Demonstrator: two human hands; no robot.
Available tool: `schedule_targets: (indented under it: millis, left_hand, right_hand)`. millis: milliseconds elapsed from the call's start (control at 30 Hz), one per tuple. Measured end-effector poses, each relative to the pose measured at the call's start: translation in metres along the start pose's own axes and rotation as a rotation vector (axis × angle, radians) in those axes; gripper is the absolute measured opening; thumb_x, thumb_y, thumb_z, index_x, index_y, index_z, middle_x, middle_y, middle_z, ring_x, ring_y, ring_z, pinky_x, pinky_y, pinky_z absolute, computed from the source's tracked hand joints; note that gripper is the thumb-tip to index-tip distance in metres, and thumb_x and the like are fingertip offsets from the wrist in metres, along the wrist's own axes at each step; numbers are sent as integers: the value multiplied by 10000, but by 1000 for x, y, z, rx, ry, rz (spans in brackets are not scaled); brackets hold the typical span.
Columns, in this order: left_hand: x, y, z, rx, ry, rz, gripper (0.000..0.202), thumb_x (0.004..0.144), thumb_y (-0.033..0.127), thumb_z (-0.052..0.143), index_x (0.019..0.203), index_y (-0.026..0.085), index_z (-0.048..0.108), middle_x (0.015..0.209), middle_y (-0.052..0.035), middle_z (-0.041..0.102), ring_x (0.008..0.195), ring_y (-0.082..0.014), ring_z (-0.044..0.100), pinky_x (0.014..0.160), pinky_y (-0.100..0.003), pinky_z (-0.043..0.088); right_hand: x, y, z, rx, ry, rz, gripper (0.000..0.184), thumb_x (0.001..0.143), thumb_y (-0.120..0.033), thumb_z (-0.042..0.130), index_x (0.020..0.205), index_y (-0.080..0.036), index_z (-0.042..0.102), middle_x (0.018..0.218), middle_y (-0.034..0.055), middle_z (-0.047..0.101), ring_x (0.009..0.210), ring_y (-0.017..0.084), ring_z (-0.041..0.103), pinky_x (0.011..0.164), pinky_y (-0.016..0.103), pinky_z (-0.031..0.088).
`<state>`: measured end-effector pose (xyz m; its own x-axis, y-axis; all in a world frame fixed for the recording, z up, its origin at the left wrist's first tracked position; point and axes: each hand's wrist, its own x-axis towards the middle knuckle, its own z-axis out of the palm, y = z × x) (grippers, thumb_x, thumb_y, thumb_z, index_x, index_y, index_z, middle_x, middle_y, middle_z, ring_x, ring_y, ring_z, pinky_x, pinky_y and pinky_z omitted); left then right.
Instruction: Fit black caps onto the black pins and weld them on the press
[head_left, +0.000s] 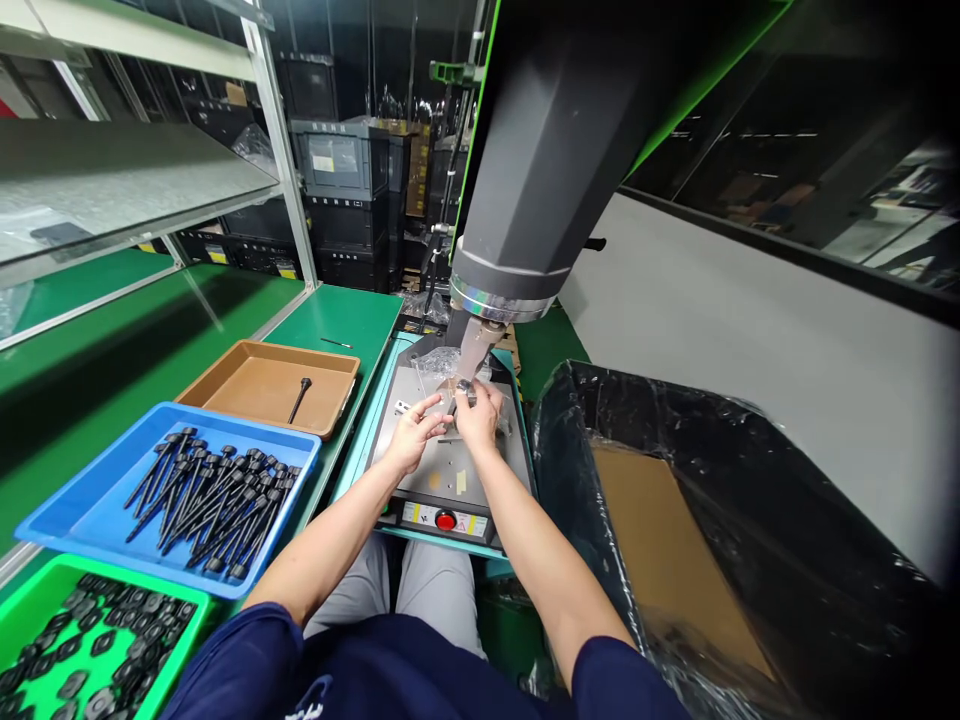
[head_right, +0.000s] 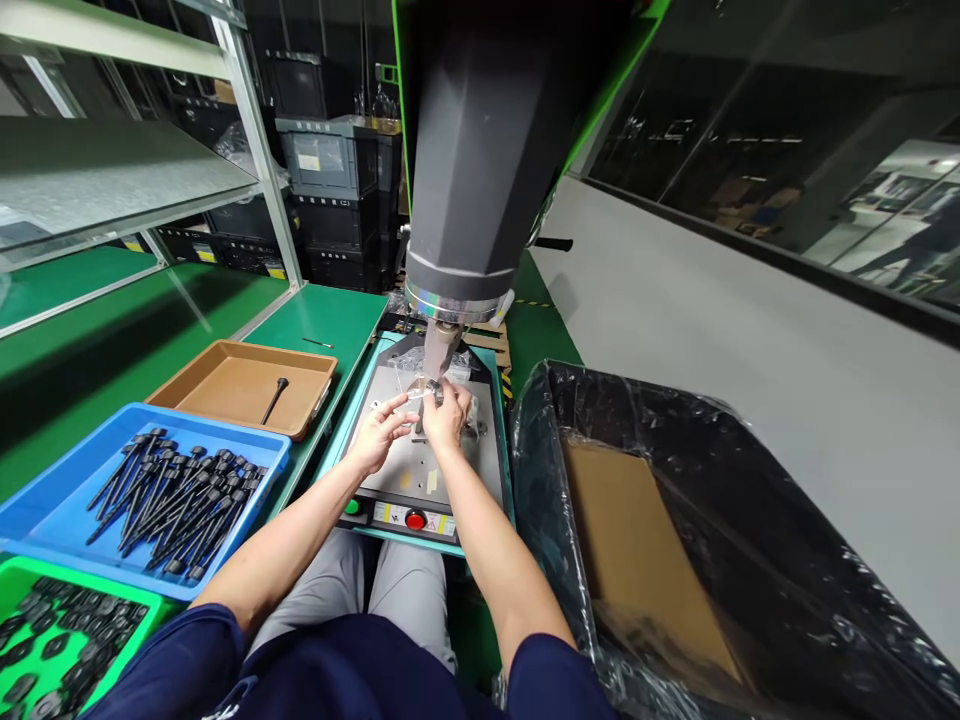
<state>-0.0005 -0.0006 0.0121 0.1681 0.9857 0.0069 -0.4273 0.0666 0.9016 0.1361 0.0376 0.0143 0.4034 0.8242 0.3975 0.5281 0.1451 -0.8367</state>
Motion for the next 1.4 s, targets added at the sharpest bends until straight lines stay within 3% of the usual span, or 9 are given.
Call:
schedule_targets:
  millis: [233,400,600,733,833,933,1067,1267,1400]
  left_hand:
    - [-1,7,4,-1,18,-4,591,726,361,776,1258,161,618,1284,-161,632,997,-226,685,767,-295,514]
    - [-12,5,5,5,58,-29,492,721,332,773,1169,162,663,1332,-148,600,926,-182,687,735,-271,513]
    - [-48,-8,-8,191,57,-105,468,747,318,744,1187,180,665,1279,-112,641,953,-186,681,817,-306,530]
    - [-90,-9,-12,410,-132,-58,385,825,386,679,1121,140,695,1072,-113,725,958,-211,677,901,-364,525]
    - [-115,-2,-10,606,-252,101,399,835,360,680,1187,171,670,1095,-94,718,999,-216,659,925,-360,509]
    - [-126,4,-8,779,-238,264,288,883,333,625,1122,188,694,996,-70,719,919,-193,655,867,-329,509]
    - [-129,6,-8,778,-209,355,237,927,346,566,1023,187,713,958,-73,717,894,-187,660,836,-310,508]
    - [-140,9,-11,754,-176,329,272,926,387,564,992,175,722,926,-72,708,858,-184,641,816,-308,494]
    - [-153,11,-20,541,-200,104,337,907,450,580,1003,149,696,859,-58,684,776,-164,615,743,-290,486]
  right_hand:
    - [14,-4,-7,-1,-58,-58,297,797,-319,578,1020,-153,682,1169,156,626,1182,285,523,1064,425,376]
    - [-29,-2,-34,162,-79,-9,343,814,-402,587,1056,-173,667,1147,136,645,1080,271,597,1002,445,436]
    - [-86,-12,-78,662,-322,237,411,790,-477,708,1083,-197,640,1008,89,695,900,223,651,735,345,532]
    - [-102,-24,-94,726,-366,250,373,781,-465,741,1033,-202,661,965,71,703,834,197,650,696,323,538]
    - [-116,-30,-97,676,-359,141,352,760,-410,773,1026,-206,666,938,62,708,851,199,655,763,344,545]
    - [-133,-35,-95,669,-372,51,319,765,-359,772,1031,-222,660,944,51,703,866,195,662,821,359,542]
    - [-149,-44,-92,612,-340,-61,302,755,-324,785,1009,-229,651,945,42,673,859,191,653,817,350,545]
    - [-154,-49,-90,592,-350,-52,338,748,-342,784,1036,-232,646,938,43,674,821,184,656,783,336,555]
    - [-152,-45,-87,491,-609,143,497,784,-428,715,1227,-217,632,1059,82,689,732,176,654,664,332,565]
